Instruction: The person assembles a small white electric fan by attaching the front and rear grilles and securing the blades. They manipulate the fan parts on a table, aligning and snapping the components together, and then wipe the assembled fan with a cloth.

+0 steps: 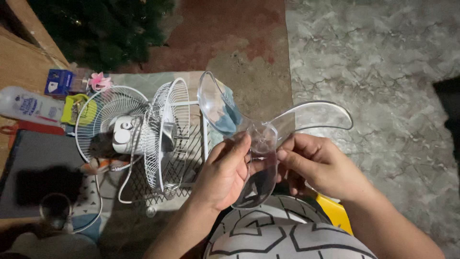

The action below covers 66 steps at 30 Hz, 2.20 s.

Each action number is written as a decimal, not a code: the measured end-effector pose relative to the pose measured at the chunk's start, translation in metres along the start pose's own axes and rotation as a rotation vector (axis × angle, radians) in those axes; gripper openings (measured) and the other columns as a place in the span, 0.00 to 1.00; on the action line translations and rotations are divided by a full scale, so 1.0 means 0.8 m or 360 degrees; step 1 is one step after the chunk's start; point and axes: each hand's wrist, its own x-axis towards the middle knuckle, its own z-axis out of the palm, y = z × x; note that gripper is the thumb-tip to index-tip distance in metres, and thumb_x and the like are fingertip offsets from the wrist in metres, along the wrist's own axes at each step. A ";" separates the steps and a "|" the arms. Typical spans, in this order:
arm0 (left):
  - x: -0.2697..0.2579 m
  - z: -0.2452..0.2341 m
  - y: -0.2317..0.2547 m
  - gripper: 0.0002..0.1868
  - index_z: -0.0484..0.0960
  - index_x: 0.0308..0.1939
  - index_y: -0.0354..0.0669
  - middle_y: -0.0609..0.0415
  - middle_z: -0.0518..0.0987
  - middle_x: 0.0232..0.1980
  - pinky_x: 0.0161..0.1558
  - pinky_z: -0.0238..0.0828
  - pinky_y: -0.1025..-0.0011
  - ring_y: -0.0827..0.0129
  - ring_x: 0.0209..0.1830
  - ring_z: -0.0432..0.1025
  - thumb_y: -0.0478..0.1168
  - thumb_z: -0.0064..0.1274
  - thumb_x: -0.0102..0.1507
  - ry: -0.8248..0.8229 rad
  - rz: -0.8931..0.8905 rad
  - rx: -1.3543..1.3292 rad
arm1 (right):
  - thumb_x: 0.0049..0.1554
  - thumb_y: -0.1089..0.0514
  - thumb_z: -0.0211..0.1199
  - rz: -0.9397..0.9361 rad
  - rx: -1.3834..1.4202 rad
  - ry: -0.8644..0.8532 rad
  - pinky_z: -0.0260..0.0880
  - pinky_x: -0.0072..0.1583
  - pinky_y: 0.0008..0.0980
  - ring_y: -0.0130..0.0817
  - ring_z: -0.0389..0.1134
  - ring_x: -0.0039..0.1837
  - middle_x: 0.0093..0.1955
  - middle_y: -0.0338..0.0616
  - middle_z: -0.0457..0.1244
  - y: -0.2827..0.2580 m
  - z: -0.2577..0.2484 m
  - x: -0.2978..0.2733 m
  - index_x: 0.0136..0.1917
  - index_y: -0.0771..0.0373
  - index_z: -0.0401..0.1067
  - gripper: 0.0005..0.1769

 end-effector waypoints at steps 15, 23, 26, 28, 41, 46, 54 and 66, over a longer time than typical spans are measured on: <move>0.023 -0.089 -0.048 0.14 0.78 0.50 0.39 0.54 0.80 0.43 0.47 0.73 0.69 0.69 0.41 0.74 0.47 0.49 0.73 0.0459 -0.0233 -0.0338 | 0.61 0.55 0.64 -0.0885 -0.0123 -0.0301 0.53 0.77 0.41 0.37 0.53 0.80 0.81 0.44 0.52 0.096 -0.010 0.097 0.82 0.61 0.48 0.42; 0.019 -0.152 -0.064 0.16 0.81 0.49 0.40 0.52 0.81 0.41 0.39 0.76 0.73 0.68 0.36 0.77 0.50 0.52 0.70 0.0523 -0.0238 -0.0333 | 0.58 0.65 0.68 -0.0580 0.0108 -0.0289 0.70 0.62 0.39 0.38 0.69 0.59 0.61 0.46 0.66 0.124 0.006 0.129 0.76 0.64 0.59 0.35; 0.016 -0.159 -0.063 0.14 0.81 0.48 0.41 0.52 0.81 0.40 0.39 0.77 0.71 0.67 0.35 0.77 0.49 0.53 0.70 0.0574 -0.0203 -0.0359 | 0.57 0.67 0.68 -0.0576 0.0074 -0.0279 0.70 0.64 0.38 0.36 0.69 0.62 0.63 0.45 0.66 0.113 0.017 0.131 0.73 0.65 0.62 0.33; 0.012 -0.156 -0.060 0.15 0.81 0.49 0.41 0.53 0.81 0.40 0.39 0.76 0.72 0.68 0.36 0.76 0.49 0.53 0.70 0.0603 -0.0170 -0.0316 | 0.55 0.68 0.68 -0.0573 0.0013 -0.0276 0.69 0.66 0.37 0.34 0.68 0.66 0.64 0.45 0.65 0.104 0.020 0.128 0.72 0.65 0.63 0.33; -0.002 -0.126 -0.032 0.12 0.80 0.46 0.36 0.55 0.81 0.40 0.37 0.75 0.73 0.72 0.36 0.75 0.38 0.62 0.63 0.0999 0.0243 0.0535 | 0.62 0.56 0.69 -0.0232 -0.0842 0.0433 0.74 0.48 0.35 0.38 0.73 0.47 0.49 0.53 0.74 0.073 0.042 0.088 0.60 0.70 0.80 0.17; 0.004 -0.128 -0.042 0.11 0.81 0.45 0.39 0.57 0.82 0.38 0.35 0.75 0.74 0.75 0.34 0.76 0.35 0.62 0.60 0.1041 0.0286 0.0658 | 0.50 0.54 0.75 -0.0926 -0.1141 0.0239 0.78 0.46 0.30 0.34 0.74 0.51 0.56 0.51 0.67 0.065 0.060 0.095 0.68 0.66 0.69 0.35; -0.002 -0.142 -0.045 0.10 0.82 0.48 0.35 0.59 0.82 0.41 0.43 0.71 0.80 0.79 0.40 0.74 0.35 0.59 0.64 0.1006 0.0550 0.0876 | 0.51 0.60 0.74 -0.0815 -0.0815 0.0086 0.77 0.50 0.33 0.34 0.74 0.53 0.59 0.50 0.63 0.070 0.064 0.140 0.67 0.67 0.64 0.34; -0.015 -0.158 -0.045 0.07 0.82 0.46 0.33 0.55 0.80 0.45 0.46 0.68 0.78 0.75 0.43 0.73 0.32 0.55 0.66 0.0941 0.0606 0.0448 | 0.49 0.58 0.75 -0.0726 -0.1032 0.0198 0.73 0.44 0.29 0.27 0.71 0.39 0.41 0.44 0.70 0.058 0.087 0.133 0.66 0.63 0.70 0.32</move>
